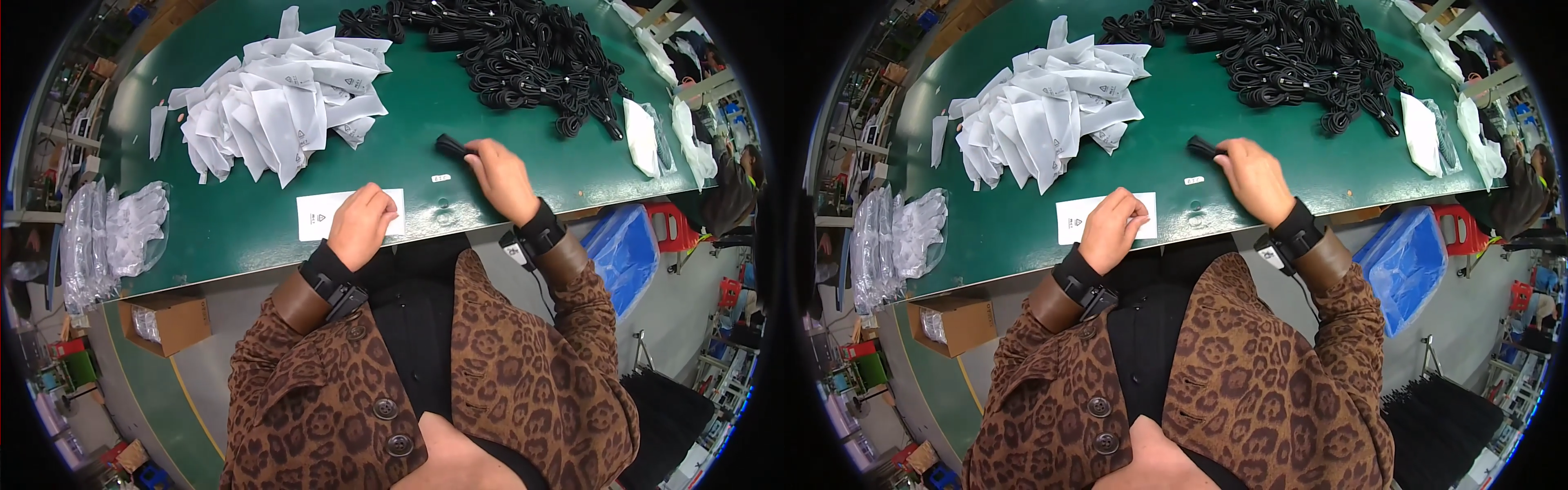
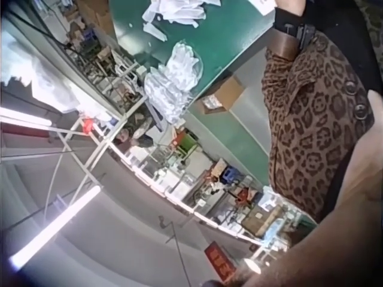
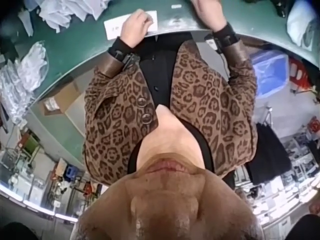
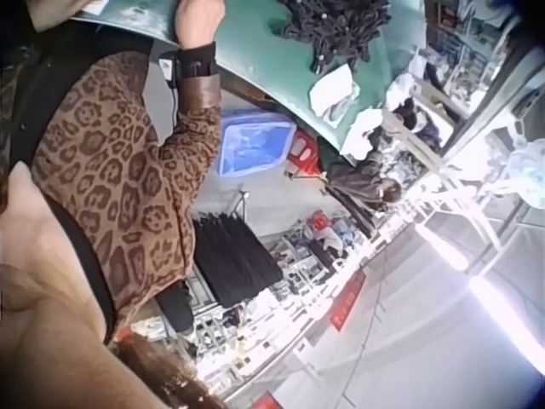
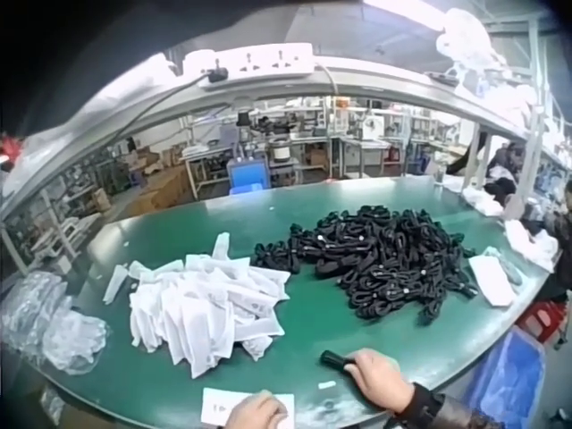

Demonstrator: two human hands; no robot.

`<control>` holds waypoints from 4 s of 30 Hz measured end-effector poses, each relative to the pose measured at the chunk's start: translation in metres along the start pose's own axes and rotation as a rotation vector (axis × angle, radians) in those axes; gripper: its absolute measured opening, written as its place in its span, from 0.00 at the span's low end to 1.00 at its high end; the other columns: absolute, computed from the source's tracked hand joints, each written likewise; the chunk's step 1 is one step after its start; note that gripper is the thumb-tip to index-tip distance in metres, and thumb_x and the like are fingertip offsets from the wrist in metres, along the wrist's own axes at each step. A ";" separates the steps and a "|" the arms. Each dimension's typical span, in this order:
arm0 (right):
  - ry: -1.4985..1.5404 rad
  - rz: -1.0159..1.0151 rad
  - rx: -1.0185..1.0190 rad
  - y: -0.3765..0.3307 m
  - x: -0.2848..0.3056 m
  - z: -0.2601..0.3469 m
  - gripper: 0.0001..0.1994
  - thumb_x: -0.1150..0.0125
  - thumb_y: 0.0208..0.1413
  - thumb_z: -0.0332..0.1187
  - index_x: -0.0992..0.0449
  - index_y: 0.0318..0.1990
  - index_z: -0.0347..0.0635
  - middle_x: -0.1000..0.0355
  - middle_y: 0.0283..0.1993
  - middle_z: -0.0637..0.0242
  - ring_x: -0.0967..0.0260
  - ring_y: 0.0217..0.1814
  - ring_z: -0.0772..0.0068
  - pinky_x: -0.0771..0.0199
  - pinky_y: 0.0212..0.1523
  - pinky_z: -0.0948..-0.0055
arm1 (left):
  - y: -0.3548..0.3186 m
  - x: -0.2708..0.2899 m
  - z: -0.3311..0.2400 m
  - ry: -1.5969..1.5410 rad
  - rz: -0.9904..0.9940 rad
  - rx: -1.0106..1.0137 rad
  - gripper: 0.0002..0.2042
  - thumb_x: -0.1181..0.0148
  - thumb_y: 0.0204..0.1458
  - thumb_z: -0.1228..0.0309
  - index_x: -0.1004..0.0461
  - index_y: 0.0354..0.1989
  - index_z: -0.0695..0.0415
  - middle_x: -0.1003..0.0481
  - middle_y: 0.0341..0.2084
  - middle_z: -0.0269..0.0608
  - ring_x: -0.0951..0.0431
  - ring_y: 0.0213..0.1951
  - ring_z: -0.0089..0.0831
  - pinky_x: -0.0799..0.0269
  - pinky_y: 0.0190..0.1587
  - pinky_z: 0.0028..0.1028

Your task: The person puts cables into small white bags by hand, then places the bagged cables into a larger clear bag and passes it to another person. The person then pulls a new clear bag from a stack and continues bagging the small white bags.

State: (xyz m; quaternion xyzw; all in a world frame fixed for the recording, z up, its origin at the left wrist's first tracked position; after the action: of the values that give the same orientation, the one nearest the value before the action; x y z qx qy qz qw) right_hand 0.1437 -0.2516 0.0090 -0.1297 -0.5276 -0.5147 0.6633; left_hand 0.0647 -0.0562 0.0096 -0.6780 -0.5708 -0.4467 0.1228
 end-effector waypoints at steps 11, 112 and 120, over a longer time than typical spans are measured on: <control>0.531 0.243 0.015 -0.017 -0.016 0.057 0.11 0.45 0.61 0.32 0.27 0.47 0.35 0.26 0.33 0.55 0.27 0.35 0.54 0.28 0.38 0.63 | -0.004 0.003 0.027 -0.294 -0.068 0.310 0.03 0.42 0.51 0.82 0.30 0.32 0.63 0.29 0.29 0.43 0.26 0.28 0.36 0.30 0.32 0.28; 0.265 0.254 -0.007 -0.007 -0.007 0.072 0.16 0.33 0.53 0.35 0.30 0.42 0.35 0.29 0.28 0.55 0.27 0.29 0.59 0.28 0.30 0.69 | 0.026 0.025 -0.040 -0.128 -0.125 -0.169 0.08 0.40 0.42 0.83 0.31 0.29 0.61 0.27 0.38 0.43 0.30 0.42 0.44 0.32 0.44 0.35; 0.353 -0.171 0.317 -0.002 0.034 0.093 0.15 0.32 0.52 0.32 0.31 0.41 0.36 0.33 0.39 0.55 0.30 0.32 0.61 0.27 0.31 0.68 | 0.039 0.026 -0.019 -0.433 -0.117 0.030 0.05 0.40 0.48 0.80 0.29 0.31 0.60 0.26 0.39 0.41 0.28 0.40 0.34 0.31 0.44 0.30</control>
State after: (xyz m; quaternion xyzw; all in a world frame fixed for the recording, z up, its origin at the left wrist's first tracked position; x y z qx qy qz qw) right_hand 0.0868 -0.2045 0.0742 0.1131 -0.4869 -0.4944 0.7112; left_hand 0.0888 -0.0646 0.0530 -0.7218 -0.6288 -0.2886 -0.0188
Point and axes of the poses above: each hand's wrist, its own y-axis towards the middle knuckle, its own x-axis out of the back of the hand, z = x × y, the point moved 9 cm from there along y, towards the middle knuckle
